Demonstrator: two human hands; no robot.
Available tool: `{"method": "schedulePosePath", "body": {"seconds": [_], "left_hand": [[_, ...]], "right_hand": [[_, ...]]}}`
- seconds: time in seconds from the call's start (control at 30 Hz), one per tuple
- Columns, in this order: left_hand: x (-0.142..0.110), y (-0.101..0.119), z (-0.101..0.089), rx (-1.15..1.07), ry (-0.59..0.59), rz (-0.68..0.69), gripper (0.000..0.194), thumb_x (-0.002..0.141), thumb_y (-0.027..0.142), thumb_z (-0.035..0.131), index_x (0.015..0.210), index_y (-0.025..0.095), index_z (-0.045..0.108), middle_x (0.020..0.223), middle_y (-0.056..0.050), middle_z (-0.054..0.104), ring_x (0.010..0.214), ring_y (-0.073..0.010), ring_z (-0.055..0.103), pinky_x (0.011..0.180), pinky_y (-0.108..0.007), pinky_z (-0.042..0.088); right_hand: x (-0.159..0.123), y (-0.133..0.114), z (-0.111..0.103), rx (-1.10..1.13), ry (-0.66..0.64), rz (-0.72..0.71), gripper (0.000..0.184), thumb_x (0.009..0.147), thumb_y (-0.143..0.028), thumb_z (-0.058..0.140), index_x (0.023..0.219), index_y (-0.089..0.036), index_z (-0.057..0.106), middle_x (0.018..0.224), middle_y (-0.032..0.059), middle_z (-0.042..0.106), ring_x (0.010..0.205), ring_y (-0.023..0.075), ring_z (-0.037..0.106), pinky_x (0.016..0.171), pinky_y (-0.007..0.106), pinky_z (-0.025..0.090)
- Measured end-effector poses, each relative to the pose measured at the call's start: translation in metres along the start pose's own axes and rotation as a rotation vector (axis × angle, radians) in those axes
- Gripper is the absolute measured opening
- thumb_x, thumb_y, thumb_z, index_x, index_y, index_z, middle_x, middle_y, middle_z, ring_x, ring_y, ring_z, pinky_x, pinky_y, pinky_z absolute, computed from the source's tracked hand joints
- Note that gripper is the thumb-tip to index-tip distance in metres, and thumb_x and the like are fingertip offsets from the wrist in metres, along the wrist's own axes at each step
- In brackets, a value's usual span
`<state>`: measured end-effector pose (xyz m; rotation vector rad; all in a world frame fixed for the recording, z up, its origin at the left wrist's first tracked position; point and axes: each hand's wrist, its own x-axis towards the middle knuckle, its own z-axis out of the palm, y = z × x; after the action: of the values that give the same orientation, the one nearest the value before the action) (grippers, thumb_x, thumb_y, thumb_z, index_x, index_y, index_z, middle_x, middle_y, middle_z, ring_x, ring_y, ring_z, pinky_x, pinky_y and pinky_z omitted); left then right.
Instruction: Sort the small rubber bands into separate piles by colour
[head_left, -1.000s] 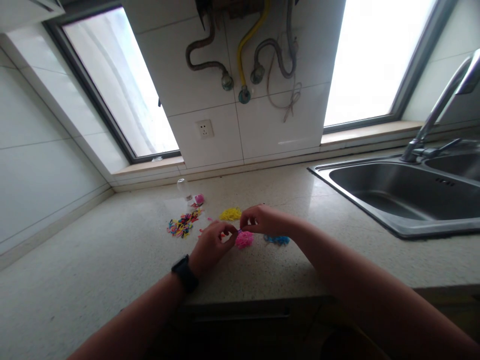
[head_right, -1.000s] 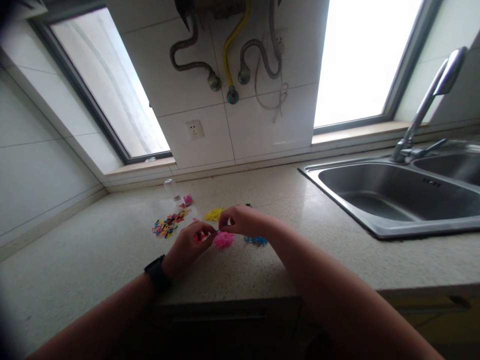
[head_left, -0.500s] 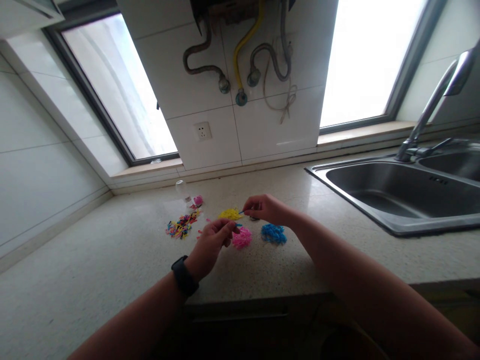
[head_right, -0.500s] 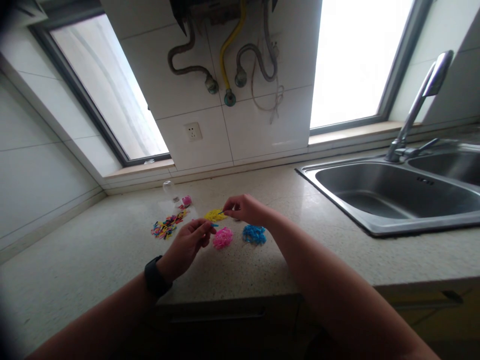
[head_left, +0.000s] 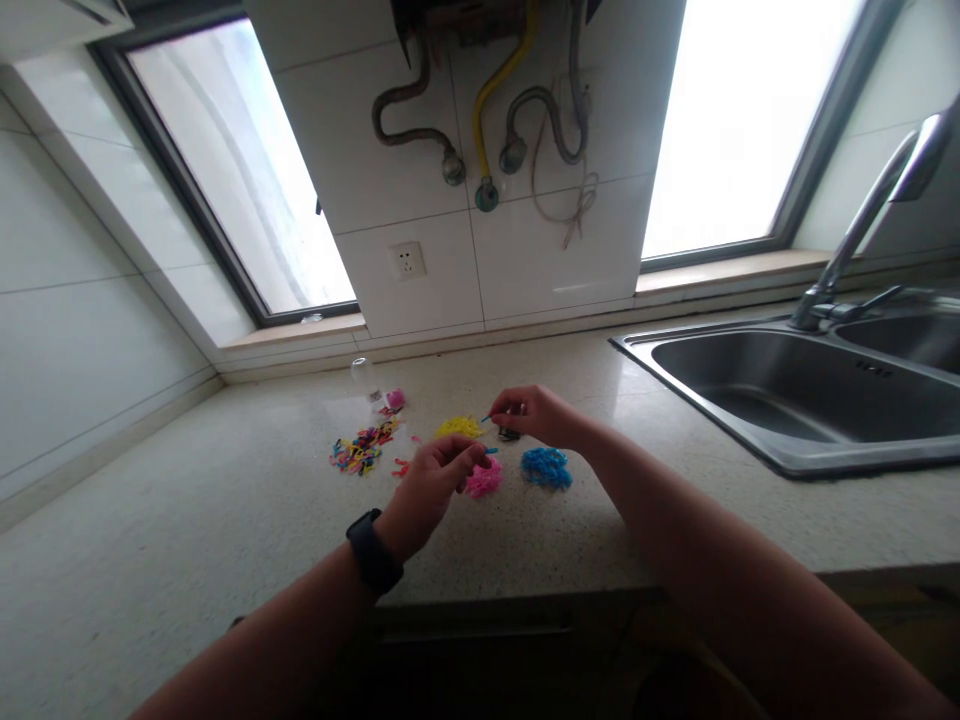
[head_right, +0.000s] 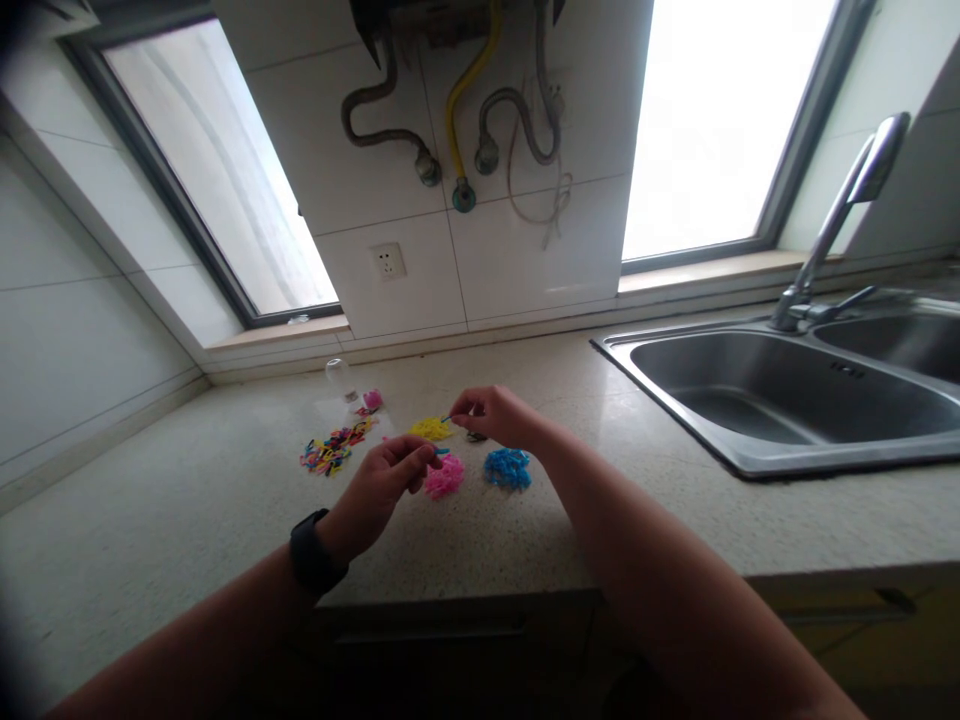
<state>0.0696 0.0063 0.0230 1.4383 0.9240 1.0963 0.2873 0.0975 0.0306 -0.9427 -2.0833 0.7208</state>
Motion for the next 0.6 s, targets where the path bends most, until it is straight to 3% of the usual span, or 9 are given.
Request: {"method": "schedulePosePath", "body": {"seconds": [0.2, 0.43, 0.6], "left_hand": [[0.026, 0.006, 0.023, 0.283, -0.031, 0.163, 0.028, 0.092, 0.043, 0.068, 0.095, 0.015, 0.074, 0.090, -0.006, 0.073, 0.072, -0.0137, 0.059, 0.065, -0.026, 0.043], [0.058, 0.000, 0.049, 0.827, -0.164, 0.429, 0.015, 0.093, 0.029, 0.067, 0.093, 0.018, 0.077, 0.094, -0.006, 0.075, 0.091, -0.0217, 0.066, 0.087, -0.035, 0.047], [0.073, -0.009, 0.059, 1.062, -0.222, 0.481, 0.018, 0.094, 0.029, 0.065, 0.095, 0.018, 0.079, 0.098, -0.008, 0.075, 0.098, -0.0249, 0.064, 0.094, -0.039, 0.047]], "right_hand": [[0.003, 0.014, -0.006, 0.011, 0.090, -0.001, 0.022, 0.084, -0.036, 0.069, 0.092, -0.016, 0.076, 0.071, 0.0019, 0.068, 0.063, 0.0131, 0.056, 0.058, 0.026, 0.043], [0.005, 0.043, -0.027, -0.008, 0.235, -0.006, 0.021, 0.084, -0.036, 0.067, 0.090, -0.018, 0.076, 0.079, 0.0041, 0.073, 0.071, 0.0162, 0.060, 0.068, 0.030, 0.047], [0.004, 0.058, -0.032, -0.019, 0.259, 0.019, 0.022, 0.083, -0.036, 0.067, 0.089, -0.018, 0.076, 0.078, 0.0045, 0.073, 0.071, 0.0171, 0.061, 0.068, 0.031, 0.047]]}}
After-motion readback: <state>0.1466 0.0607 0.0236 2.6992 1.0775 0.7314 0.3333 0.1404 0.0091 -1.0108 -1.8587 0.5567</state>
